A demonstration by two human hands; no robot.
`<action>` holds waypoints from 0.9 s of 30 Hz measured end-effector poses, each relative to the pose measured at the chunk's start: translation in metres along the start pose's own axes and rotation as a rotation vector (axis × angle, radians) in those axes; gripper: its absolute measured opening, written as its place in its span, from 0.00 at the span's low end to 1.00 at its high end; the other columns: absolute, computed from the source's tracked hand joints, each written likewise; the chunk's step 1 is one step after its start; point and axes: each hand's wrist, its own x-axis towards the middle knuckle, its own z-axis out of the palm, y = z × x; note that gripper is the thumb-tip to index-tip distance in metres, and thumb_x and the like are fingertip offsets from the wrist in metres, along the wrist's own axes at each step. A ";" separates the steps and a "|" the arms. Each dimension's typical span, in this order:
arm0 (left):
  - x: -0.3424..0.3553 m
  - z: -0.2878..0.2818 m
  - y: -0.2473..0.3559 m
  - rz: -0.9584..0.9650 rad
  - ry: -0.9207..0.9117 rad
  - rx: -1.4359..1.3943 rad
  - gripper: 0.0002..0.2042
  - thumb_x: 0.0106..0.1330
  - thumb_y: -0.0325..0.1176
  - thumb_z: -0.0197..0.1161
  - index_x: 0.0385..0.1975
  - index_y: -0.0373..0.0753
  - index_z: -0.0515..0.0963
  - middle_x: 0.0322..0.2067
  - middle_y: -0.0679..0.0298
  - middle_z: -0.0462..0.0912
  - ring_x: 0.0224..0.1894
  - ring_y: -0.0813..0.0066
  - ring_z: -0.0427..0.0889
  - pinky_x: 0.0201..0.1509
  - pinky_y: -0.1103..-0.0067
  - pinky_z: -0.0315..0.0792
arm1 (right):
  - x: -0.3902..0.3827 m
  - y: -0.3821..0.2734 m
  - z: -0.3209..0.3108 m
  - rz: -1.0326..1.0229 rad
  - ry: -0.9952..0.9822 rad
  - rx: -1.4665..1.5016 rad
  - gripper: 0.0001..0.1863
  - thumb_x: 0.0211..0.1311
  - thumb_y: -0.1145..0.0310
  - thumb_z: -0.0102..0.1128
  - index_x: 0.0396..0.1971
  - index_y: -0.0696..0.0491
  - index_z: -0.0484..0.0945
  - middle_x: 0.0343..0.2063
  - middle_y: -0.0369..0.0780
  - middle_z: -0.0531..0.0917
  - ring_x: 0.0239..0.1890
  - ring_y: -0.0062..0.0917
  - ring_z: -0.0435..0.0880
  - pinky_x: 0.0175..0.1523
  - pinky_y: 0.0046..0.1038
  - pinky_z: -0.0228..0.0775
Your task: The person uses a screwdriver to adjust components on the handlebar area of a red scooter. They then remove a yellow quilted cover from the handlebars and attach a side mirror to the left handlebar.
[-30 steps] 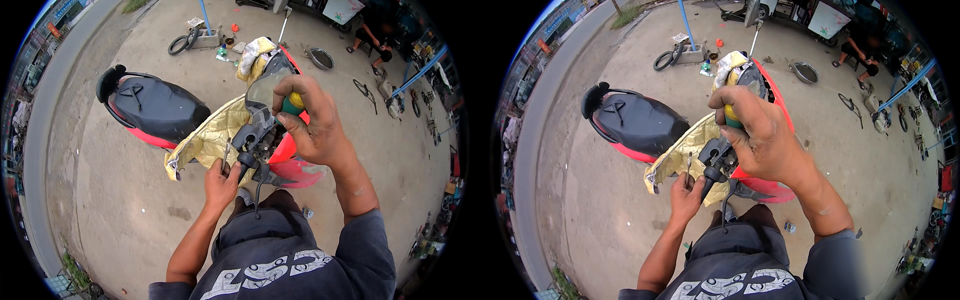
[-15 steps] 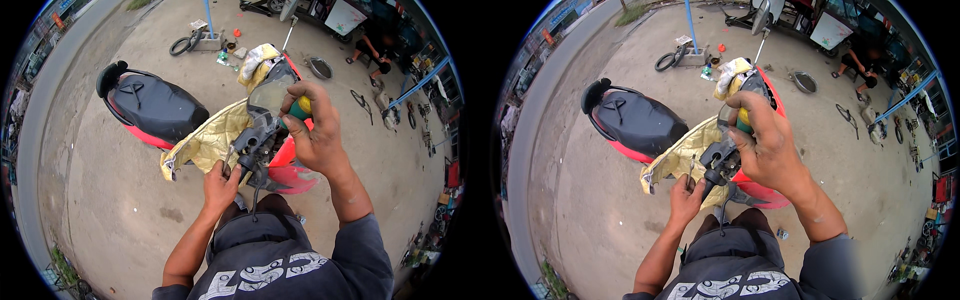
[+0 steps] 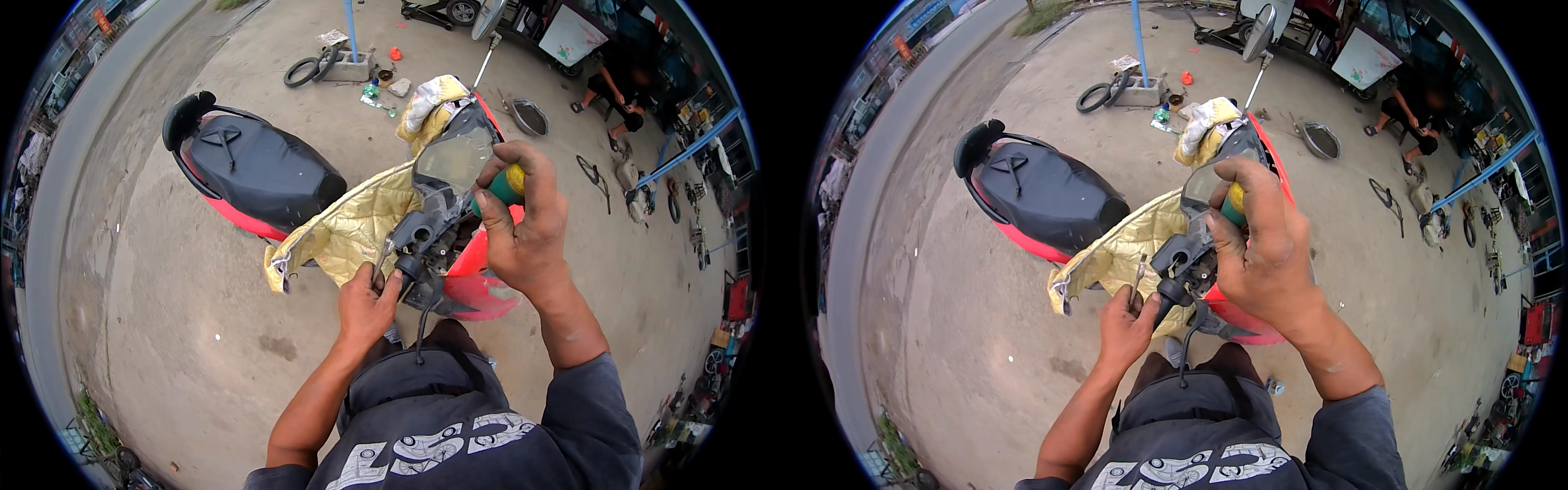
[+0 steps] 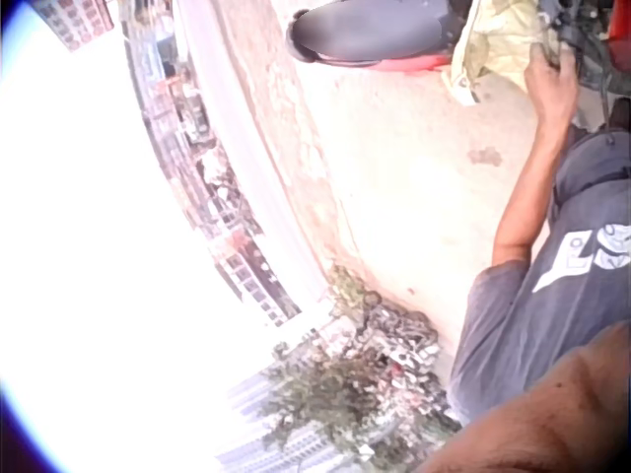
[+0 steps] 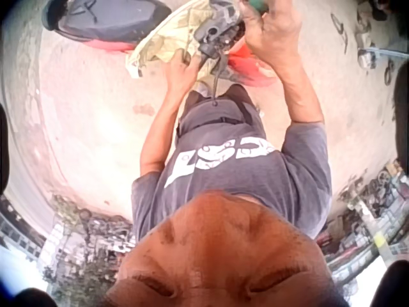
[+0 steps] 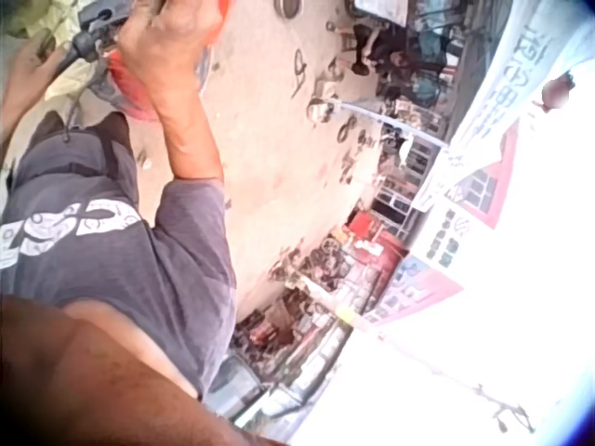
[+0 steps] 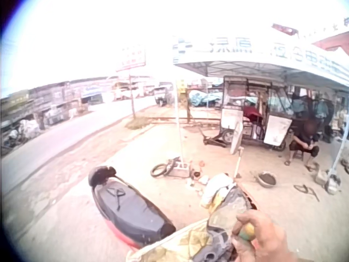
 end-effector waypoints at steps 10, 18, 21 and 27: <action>-0.002 -0.004 0.004 -0.026 -0.007 0.025 0.21 0.68 0.33 0.70 0.21 0.35 0.62 0.15 0.65 0.62 0.22 0.79 0.58 0.24 0.72 0.57 | -0.004 -0.006 0.008 -0.076 0.066 -0.090 0.26 0.56 0.87 0.64 0.56 0.62 0.72 0.39 0.48 0.82 0.34 0.36 0.86 0.40 0.32 0.79; 0.002 0.000 0.001 -0.020 -0.002 0.056 0.21 0.68 0.34 0.70 0.21 0.35 0.63 0.15 0.64 0.63 0.21 0.79 0.59 0.23 0.73 0.58 | 0.003 -0.007 -0.005 0.004 -0.025 -0.074 0.29 0.56 0.88 0.62 0.60 0.60 0.70 0.39 0.48 0.83 0.38 0.35 0.86 0.46 0.31 0.78; 0.003 0.001 -0.003 0.014 0.008 0.069 0.21 0.68 0.34 0.70 0.21 0.35 0.64 0.15 0.64 0.64 0.21 0.78 0.59 0.23 0.72 0.58 | 0.004 -0.013 -0.019 0.100 -0.098 0.078 0.31 0.56 0.89 0.61 0.62 0.59 0.71 0.40 0.47 0.83 0.41 0.35 0.86 0.50 0.32 0.78; 0.001 0.000 -0.001 -0.010 -0.009 0.060 0.21 0.67 0.35 0.71 0.21 0.35 0.63 0.15 0.64 0.63 0.21 0.78 0.59 0.23 0.72 0.57 | 0.002 -0.002 -0.028 0.050 -0.177 0.101 0.35 0.51 0.90 0.63 0.63 0.58 0.71 0.39 0.45 0.84 0.41 0.35 0.87 0.49 0.31 0.79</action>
